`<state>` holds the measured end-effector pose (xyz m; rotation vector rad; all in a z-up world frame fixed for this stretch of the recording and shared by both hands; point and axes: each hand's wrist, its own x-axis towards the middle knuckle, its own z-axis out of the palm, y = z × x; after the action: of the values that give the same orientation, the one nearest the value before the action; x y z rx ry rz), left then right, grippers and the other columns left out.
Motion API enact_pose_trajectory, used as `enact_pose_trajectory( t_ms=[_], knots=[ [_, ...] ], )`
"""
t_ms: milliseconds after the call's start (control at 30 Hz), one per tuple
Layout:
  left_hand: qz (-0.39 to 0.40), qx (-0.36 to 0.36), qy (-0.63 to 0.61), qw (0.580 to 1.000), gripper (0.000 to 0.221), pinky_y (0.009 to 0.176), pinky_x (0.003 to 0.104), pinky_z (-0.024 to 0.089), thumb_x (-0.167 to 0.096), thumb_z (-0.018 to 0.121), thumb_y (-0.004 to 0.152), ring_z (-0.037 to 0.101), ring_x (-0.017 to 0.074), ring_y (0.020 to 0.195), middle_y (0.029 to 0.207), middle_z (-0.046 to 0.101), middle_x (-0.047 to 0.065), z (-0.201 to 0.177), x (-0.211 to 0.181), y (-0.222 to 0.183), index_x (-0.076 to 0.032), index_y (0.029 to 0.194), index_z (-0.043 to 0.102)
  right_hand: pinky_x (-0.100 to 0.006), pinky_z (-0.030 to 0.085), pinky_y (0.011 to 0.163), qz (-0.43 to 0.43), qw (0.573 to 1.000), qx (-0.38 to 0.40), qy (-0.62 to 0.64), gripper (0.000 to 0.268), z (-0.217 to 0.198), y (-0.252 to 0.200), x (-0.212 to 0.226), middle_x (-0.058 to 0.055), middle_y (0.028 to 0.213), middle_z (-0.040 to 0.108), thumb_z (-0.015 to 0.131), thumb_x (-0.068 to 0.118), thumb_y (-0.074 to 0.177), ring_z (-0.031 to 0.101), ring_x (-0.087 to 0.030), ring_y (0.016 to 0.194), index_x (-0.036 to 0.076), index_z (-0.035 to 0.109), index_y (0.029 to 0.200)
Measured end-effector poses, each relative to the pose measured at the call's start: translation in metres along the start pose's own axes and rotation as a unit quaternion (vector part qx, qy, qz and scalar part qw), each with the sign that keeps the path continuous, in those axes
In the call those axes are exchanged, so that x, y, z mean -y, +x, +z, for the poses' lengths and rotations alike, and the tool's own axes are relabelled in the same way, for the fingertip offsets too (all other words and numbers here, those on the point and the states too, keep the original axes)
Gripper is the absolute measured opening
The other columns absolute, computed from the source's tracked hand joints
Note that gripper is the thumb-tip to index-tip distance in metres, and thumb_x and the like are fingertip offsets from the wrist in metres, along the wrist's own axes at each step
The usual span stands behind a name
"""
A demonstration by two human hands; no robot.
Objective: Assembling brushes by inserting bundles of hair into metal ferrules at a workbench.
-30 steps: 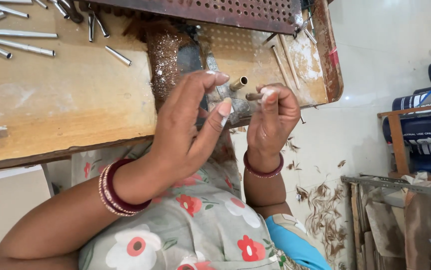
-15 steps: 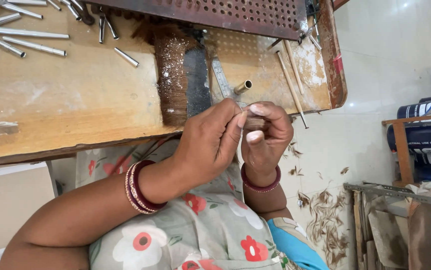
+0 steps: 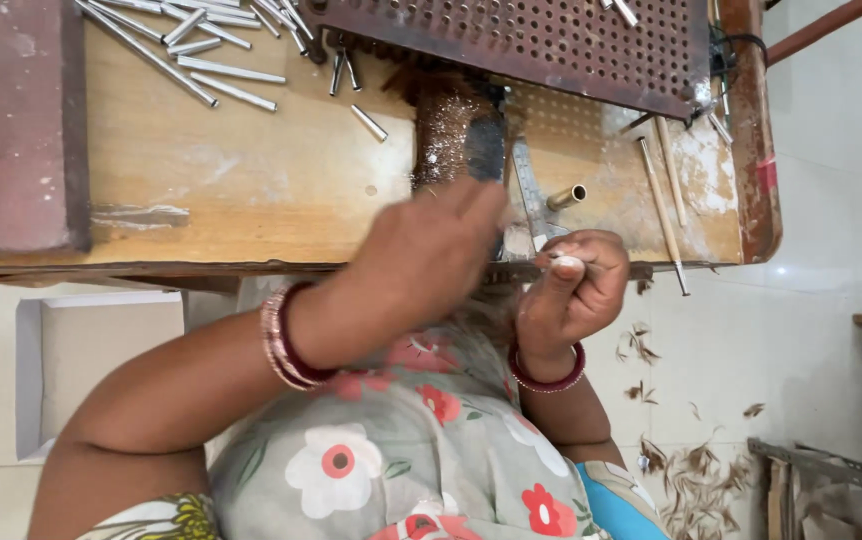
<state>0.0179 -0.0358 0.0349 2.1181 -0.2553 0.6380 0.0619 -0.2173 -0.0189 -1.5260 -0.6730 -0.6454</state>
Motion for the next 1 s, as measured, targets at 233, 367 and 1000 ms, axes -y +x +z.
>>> enact_pose_trajectory(
  t_ms=[233,367,1000],
  knots=[
    [0.028,0.04,0.333,0.942,0.029,0.069,0.047,0.055,0.0,0.067,0.074,0.067,0.0372,0.087,0.097,0.063,0.018,-0.048,0.079,0.029,-0.005,0.103,0.065,-0.022,0.045,0.068,0.007,0.999,-0.026,0.027,0.036,-0.016,0.014,-0.003,-0.008,0.097,0.052,0.065,0.035,0.11,0.051,-0.01,0.074,0.001,0.051,0.108],
    [0.061,0.028,0.38,0.923,0.026,0.068,0.046,0.054,-0.003,0.068,0.073,0.066,0.0345,0.087,0.096,0.062,0.017,-0.045,0.072,0.021,-0.003,0.099,0.064,-0.023,0.045,0.071,0.018,1.0,-0.012,0.013,0.034,-0.019,0.012,0.005,-0.008,0.097,0.054,0.065,0.033,0.112,0.052,-0.011,0.077,0.002,0.052,0.11],
    [0.087,-0.064,-0.122,0.987,0.028,0.082,0.039,0.059,0.006,0.076,0.086,0.071,0.0336,0.097,0.109,0.069,0.016,0.003,-0.001,-0.03,0.0,0.113,0.067,-0.028,0.055,0.082,0.201,0.951,0.076,0.222,0.031,-0.004,0.002,0.037,-0.016,0.103,0.069,0.069,0.027,0.11,0.064,-0.015,0.088,-0.001,0.056,0.109]
  ],
)
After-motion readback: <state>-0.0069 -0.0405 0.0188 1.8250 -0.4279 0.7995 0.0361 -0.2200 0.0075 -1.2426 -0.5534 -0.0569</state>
